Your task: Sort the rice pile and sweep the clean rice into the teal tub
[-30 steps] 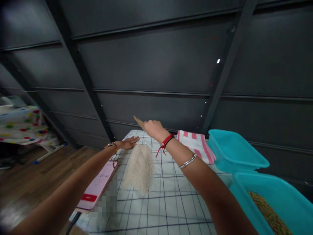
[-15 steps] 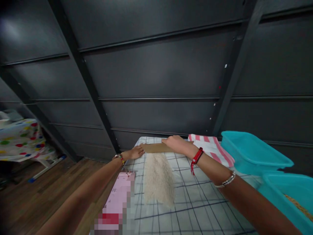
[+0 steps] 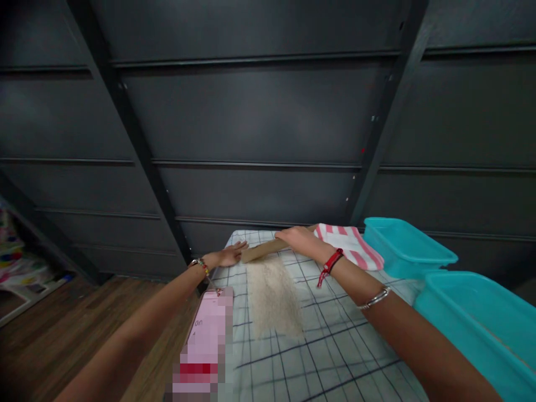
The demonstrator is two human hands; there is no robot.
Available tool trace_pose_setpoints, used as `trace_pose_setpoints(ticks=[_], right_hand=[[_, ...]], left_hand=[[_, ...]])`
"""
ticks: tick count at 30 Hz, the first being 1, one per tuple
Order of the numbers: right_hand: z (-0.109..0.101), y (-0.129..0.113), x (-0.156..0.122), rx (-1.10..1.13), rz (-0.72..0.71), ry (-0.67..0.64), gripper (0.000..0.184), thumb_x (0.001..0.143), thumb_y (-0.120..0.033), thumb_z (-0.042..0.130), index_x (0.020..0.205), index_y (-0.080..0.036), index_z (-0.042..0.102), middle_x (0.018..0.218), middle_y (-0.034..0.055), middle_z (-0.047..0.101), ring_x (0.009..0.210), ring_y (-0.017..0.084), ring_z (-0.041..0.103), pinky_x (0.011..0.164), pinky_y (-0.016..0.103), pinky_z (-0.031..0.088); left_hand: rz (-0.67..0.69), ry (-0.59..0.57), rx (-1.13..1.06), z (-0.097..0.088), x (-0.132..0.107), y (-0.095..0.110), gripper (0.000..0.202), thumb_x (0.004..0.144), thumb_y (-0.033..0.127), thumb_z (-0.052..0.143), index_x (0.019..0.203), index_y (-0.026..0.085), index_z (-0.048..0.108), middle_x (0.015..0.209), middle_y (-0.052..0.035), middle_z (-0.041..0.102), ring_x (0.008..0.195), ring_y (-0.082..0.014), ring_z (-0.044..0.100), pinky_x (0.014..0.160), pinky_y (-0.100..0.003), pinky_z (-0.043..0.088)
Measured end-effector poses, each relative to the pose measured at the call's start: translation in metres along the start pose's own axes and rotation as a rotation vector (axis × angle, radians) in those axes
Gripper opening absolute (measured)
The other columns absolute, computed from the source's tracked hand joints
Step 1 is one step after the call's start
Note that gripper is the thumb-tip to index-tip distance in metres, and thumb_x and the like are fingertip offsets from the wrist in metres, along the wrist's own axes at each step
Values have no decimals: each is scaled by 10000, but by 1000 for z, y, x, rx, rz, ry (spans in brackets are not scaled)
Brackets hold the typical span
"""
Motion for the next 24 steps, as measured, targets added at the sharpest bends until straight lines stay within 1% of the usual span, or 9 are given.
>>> trace_pose_setpoints(ticks=[3, 5, 7, 10, 12, 15, 18, 21, 24], right_hand=[[-4, 7, -10, 34, -34, 26, 404, 747, 66, 438, 1042, -154, 603, 1012, 88, 672, 937, 181, 622, 814, 291, 439], [-7, 8, -7, 52, -55, 53, 401, 751, 64, 435, 1056, -140, 597, 1026, 108, 664, 957, 192, 611, 847, 321, 431], [-6, 5, 1, 71, -89, 74, 375, 764, 52, 436, 1045, -138, 597, 1019, 113, 662, 963, 196, 603, 867, 344, 423], [3, -1, 15, 103, -159, 86, 334, 777, 40, 432, 981, -153, 613, 956, 88, 673, 934, 189, 606, 860, 350, 426], [8, -1, 17, 124, -208, 82, 334, 769, 47, 423, 936, -162, 623, 897, 65, 678, 894, 180, 613, 828, 333, 437], [11, 7, 13, 149, -267, 84, 367, 731, 74, 420, 921, -160, 629, 865, 52, 678, 876, 170, 612, 804, 304, 439], [7, 14, 13, 159, -292, 117, 361, 724, 71, 430, 937, -145, 624, 894, 73, 672, 911, 178, 595, 835, 321, 424], [6, 9, 23, 167, -315, 149, 331, 754, 43, 429, 951, -146, 617, 947, 88, 666, 951, 185, 573, 881, 358, 401], [13, -3, 36, 183, -358, 147, 338, 765, 39, 423, 951, -161, 622, 950, 72, 672, 937, 172, 577, 891, 358, 398]], left_hand=[[-53, 51, 10, -4, -6, -1, 362, 874, 358, 549, 1203, 208, 516, 1276, -90, 516, 1079, -241, 544, 894, -479, 475], [-81, 70, 14, -5, -11, 1, 375, 876, 356, 546, 1221, 215, 505, 1313, -92, 489, 1120, -254, 521, 924, -499, 452], [-98, 75, 21, -6, -16, 3, 375, 876, 354, 545, 1224, 218, 504, 1321, -93, 484, 1127, -255, 516, 929, -501, 448], [-108, 63, 40, -7, -20, 6, 363, 876, 353, 547, 1209, 215, 514, 1297, -91, 502, 1101, -246, 533, 911, -488, 463], [-106, 52, 56, -8, -21, 8, 354, 875, 352, 549, 1200, 213, 520, 1284, -89, 513, 1087, -241, 540, 902, -481, 470], [-99, 45, 75, -9, -21, 10, 353, 877, 351, 546, 1202, 216, 520, 1295, -90, 506, 1100, -243, 533, 913, -486, 462], [-103, 43, 81, -8, -22, 12, 382, 876, 355, 545, 1231, 221, 500, 1342, -93, 469, 1155, -263, 497, 953, -517, 425], [-116, 36, 78, -7, -24, 12, 400, 875, 358, 546, 1246, 220, 488, 1360, -95, 453, 1178, -273, 480, 968, -532, 408], [-129, 14, 77, -6, -27, 10, 400, 875, 362, 545, 1245, 220, 491, 1356, -95, 458, 1177, -272, 482, 970, -533, 406]])
Point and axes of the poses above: each hand's wrist, its own x-axis towards the middle knuckle, its own z-axis out of the palm, y = z × x, the point moved 5 cm from there along x, towards the middle knuckle
